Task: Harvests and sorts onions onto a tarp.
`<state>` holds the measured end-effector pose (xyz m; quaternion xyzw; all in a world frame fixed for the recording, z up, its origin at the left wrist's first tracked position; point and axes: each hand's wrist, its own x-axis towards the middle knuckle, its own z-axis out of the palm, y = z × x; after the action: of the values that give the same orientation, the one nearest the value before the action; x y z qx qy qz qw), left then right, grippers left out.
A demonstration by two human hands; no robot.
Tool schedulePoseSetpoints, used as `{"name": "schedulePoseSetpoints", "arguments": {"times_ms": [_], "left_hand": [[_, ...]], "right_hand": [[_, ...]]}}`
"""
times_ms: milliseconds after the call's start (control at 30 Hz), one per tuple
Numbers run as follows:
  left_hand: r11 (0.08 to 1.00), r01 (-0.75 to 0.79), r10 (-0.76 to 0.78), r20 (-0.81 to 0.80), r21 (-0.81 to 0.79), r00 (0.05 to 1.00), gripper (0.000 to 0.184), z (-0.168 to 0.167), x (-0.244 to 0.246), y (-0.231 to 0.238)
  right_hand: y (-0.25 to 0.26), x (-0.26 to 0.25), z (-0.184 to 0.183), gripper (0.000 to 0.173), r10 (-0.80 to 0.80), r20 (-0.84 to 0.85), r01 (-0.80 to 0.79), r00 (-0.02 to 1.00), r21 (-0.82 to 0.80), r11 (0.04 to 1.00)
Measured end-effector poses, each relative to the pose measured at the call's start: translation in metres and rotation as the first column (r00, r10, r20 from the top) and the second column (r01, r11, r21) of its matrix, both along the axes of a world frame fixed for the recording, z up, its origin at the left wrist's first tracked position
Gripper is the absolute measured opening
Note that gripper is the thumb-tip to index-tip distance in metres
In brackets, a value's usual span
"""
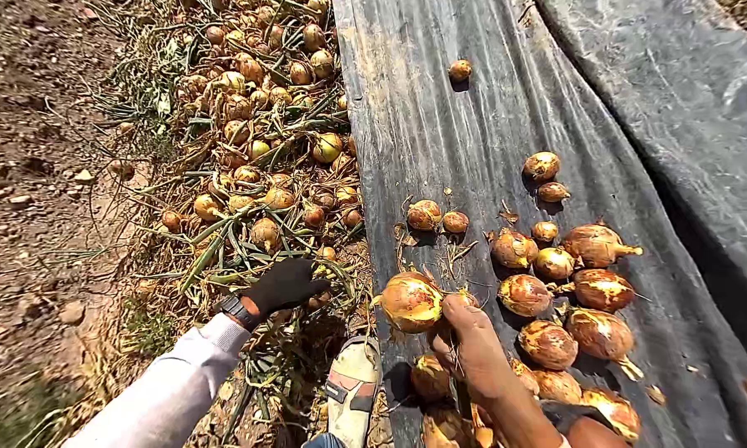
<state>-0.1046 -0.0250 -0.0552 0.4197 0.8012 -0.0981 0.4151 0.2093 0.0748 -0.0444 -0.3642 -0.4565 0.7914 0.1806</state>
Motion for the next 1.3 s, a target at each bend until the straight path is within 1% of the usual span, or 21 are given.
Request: {"name": "schedulePoseSetpoints", "arguments": {"times_ms": [67,100,133,167,200,267,300,367,467,533,633,700,800,867,933,1033,1100,1167,1200,1233,1300], "left_hand": [[0.998,0.041,-0.043,-0.039,-0.052,0.998,0.047,-0.004,0.007,-0.014],[0.998,0.057,-0.059,-0.068,-0.033,0.996,0.045,-0.009,0.012,-0.020],[0.998,0.067,-0.066,-0.104,0.009,0.992,0.042,-0.014,0.017,-0.025],[0.996,0.072,-0.064,-0.138,0.055,0.988,0.038,-0.019,0.021,-0.027],[0.994,0.080,-0.066,-0.176,0.072,0.982,0.036,-0.023,0.023,-0.027],[0.992,0.115,-0.097,-0.274,0.049,0.957,0.038,-0.039,0.031,-0.036],[0.994,0.110,-0.103,-0.313,0.005,0.944,0.039,-0.046,0.036,-0.043],[0.993,0.053,-0.086,-0.354,-0.103,0.931,0.040,-0.055,0.039,-0.046],[0.960,-0.028,-0.049,-0.266,-0.280,0.963,0.040,-0.055,0.029,-0.046],[0.945,0.036,-0.108,-0.206,-0.325,0.973,0.044,-0.064,0.010,-0.048],[0.931,0.171,-0.238,-0.182,-0.322,0.954,0.046,-0.068,-0.006,-0.051],[0.922,0.120,-0.210,-0.214,-0.368,0.954,0.054,-0.064,-0.002,-0.045],[0.926,-0.054,-0.045,-0.252,-0.374,0.967,0.071,-0.076,0.000,-0.039],[0.930,-0.100,0.028,-0.203,-0.353,0.979,0.080,-0.082,-0.004,-0.041],[0.954,-0.089,0.049,-0.146,-0.285,0.988,0.075,-0.079,-0.001,-0.047],[0.995,-0.050,0.052,0.023,-0.083,0.998,0.063,-0.040,0.030,-0.040],[0.985,-0.134,0.116,0.150,0.113,0.982,0.050,-0.010,0.052,-0.039],[0.950,-0.219,0.139,0.328,0.221,0.934,0.033,0.019,0.059,-0.035],[0.940,-0.216,0.098,0.398,0.264,0.912,0.034,0.029,0.060,-0.034],[0.932,-0.210,0.055,0.456,0.297,0.888,0.039,0.033,0.063,-0.036],[0.911,-0.280,0.057,0.578,0.304,0.814,0.051,0.034,0.073,-0.046]], "right_hand": [[0.014,0.006,-0.019,0.067,-0.066,0.147,0.079,0.987,-0.086,0.993],[0.017,0.007,-0.027,0.070,-0.094,0.200,0.125,0.975,-0.149,0.981],[0.017,0.007,-0.025,0.069,-0.108,0.203,0.149,0.973,-0.196,0.969],[0.015,0.009,-0.014,0.068,-0.119,0.152,0.147,0.981,-0.187,0.971],[0.011,0.010,0.002,0.066,-0.120,0.081,0.130,0.989,-0.130,0.983],[0.003,0.011,0.025,0.064,-0.113,-0.028,0.112,0.993,-0.013,0.994],[-0.001,0.009,0.025,0.065,-0.108,-0.031,0.109,0.994,0.016,0.994],[-0.005,0.004,0.003,0.068,-0.085,0.077,0.084,0.993,0.012,0.996],[-0.012,0.001,-0.028,0.074,-0.017,0.275,0.025,0.961,-0.025,0.999],[-0.013,0.001,-0.025,0.072,-0.013,0.307,0.006,0.952,0.023,1.000],[-0.005,0.001,-0.021,0.068,-0.034,0.291,0.022,0.956,0.046,0.999],[0.000,0.000,-0.026,0.068,-0.030,0.309,0.030,0.951,0.005,1.000],[-0.003,0.002,-0.031,0.065,-0.025,0.324,0.036,0.946,-0.029,0.999],[-0.004,0.003,-0.032,0.064,-0.014,0.330,0.016,0.944,-0.002,1.000],[-0.003,0.003,-0.033,0.065,0.001,0.347,-0.012,0.938,0.031,0.999],[0.000,0.004,-0.036,0.067,-0.010,0.396,-0.012,0.918,0.052,0.999],[-0.001,0.005,-0.038,0.066,-0.007,0.412,-0.010,0.911,0.037,0.999],[-0.005,0.000,-0.038,0.067,-0.020,0.405,0.010,0.914,0.028,1.000],[-0.009,-0.002,-0.038,0.070,-0.028,0.394,0.019,0.919,0.028,0.999],[-0.013,-0.003,-0.039,0.079,-0.029,0.381,0.018,0.924,0.032,0.999],[-0.018,-0.005,-0.039,0.107,0.031,0.365,-0.058,0.930,0.061,0.996]]}}
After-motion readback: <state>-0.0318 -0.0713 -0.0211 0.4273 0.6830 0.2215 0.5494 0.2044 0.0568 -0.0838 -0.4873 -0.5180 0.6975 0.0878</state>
